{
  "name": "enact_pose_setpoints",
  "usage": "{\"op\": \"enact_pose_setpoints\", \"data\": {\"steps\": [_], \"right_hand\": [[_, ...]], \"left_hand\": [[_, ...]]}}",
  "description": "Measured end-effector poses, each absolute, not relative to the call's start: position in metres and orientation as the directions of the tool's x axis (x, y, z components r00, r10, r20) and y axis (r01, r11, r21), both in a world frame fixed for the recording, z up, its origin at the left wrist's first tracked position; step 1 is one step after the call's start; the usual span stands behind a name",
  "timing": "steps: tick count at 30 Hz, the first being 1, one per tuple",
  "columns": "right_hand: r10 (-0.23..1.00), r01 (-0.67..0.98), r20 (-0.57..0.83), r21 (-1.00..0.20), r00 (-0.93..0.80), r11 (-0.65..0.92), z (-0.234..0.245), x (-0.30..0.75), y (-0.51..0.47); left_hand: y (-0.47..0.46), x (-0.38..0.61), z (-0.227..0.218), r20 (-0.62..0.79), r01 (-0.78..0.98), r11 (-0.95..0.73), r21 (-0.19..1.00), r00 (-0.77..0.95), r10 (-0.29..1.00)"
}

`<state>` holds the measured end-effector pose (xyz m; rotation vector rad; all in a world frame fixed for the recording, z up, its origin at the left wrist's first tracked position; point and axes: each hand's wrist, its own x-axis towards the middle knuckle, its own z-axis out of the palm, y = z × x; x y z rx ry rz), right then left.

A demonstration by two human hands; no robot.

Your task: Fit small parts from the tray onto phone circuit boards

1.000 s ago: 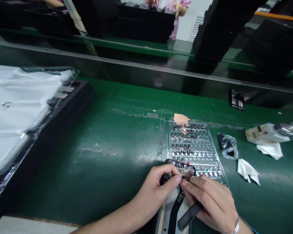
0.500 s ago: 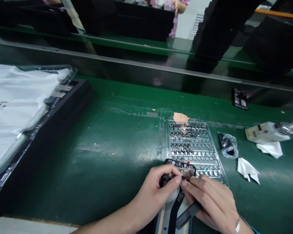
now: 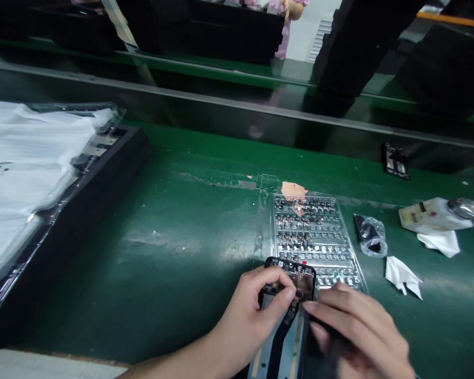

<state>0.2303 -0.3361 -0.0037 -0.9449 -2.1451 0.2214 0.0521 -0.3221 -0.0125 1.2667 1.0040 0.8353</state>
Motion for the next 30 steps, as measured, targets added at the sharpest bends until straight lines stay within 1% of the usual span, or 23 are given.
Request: {"op": "enact_pose_setpoints", "data": {"steps": [2,4,6,7,8,10,13,15,17,19,22,25,30], "right_hand": [[0.781,0.522,0.551,-0.592,-0.293,0.614,0.004,0.236,-0.335],[0.817,0.440,0.551,-0.699,-0.171,0.563,0.008,0.242,-0.332],[0.813,0.346,0.580,-0.753,-0.054,0.560,0.007,0.245,-0.329],[0.808,0.321,0.589,-0.759,-0.031,0.566,0.005,0.246,-0.328],[0.801,0.327,0.598,-0.749,-0.038,0.576,0.004,0.245,-0.327],[0.784,0.446,0.601,-0.665,-0.155,0.599,0.003,0.243,-0.327],[0.748,0.644,0.546,-0.427,-0.376,0.635,0.004,0.236,-0.328],[0.719,0.695,0.527,-0.295,-0.454,0.655,0.004,0.232,-0.329],[0.697,0.711,0.515,-0.218,-0.498,0.669,0.002,0.231,-0.329],[0.687,0.719,0.513,-0.179,-0.515,0.672,-0.001,0.232,-0.329],[0.681,0.720,0.508,-0.158,-0.527,0.675,-0.004,0.234,-0.330],[0.678,0.712,0.499,-0.159,-0.540,0.684,-0.005,0.235,-0.330],[0.693,0.706,0.479,-0.193,-0.539,0.682,-0.012,0.240,-0.334]], "left_hand": [[-0.324,0.052,-0.013,-0.114,0.091,0.087,0.992,0.346,0.931],[-0.326,0.052,-0.014,-0.102,0.134,0.058,0.989,0.350,0.931],[-0.328,0.052,-0.015,-0.099,0.175,0.037,0.984,0.359,0.928],[-0.328,0.052,-0.015,-0.099,0.193,0.030,0.981,0.362,0.927],[-0.329,0.053,-0.015,-0.101,0.210,0.024,0.977,0.364,0.926],[-0.328,0.054,-0.015,-0.099,0.229,0.012,0.973,0.372,0.923],[-0.327,0.055,-0.014,-0.089,0.240,-0.005,0.971,0.381,0.920],[-0.327,0.056,-0.014,-0.078,0.243,-0.018,0.970,0.381,0.921],[-0.327,0.056,-0.014,-0.063,0.240,-0.034,0.970,0.385,0.921],[-0.328,0.056,-0.014,-0.055,0.235,-0.041,0.971,0.389,0.920],[-0.329,0.055,-0.014,-0.055,0.233,-0.040,0.972,0.388,0.920],[-0.330,0.055,-0.015,-0.041,0.232,-0.054,0.971,0.386,0.922],[-0.331,0.055,-0.015,-0.034,0.229,-0.062,0.971,0.391,0.920]]}}
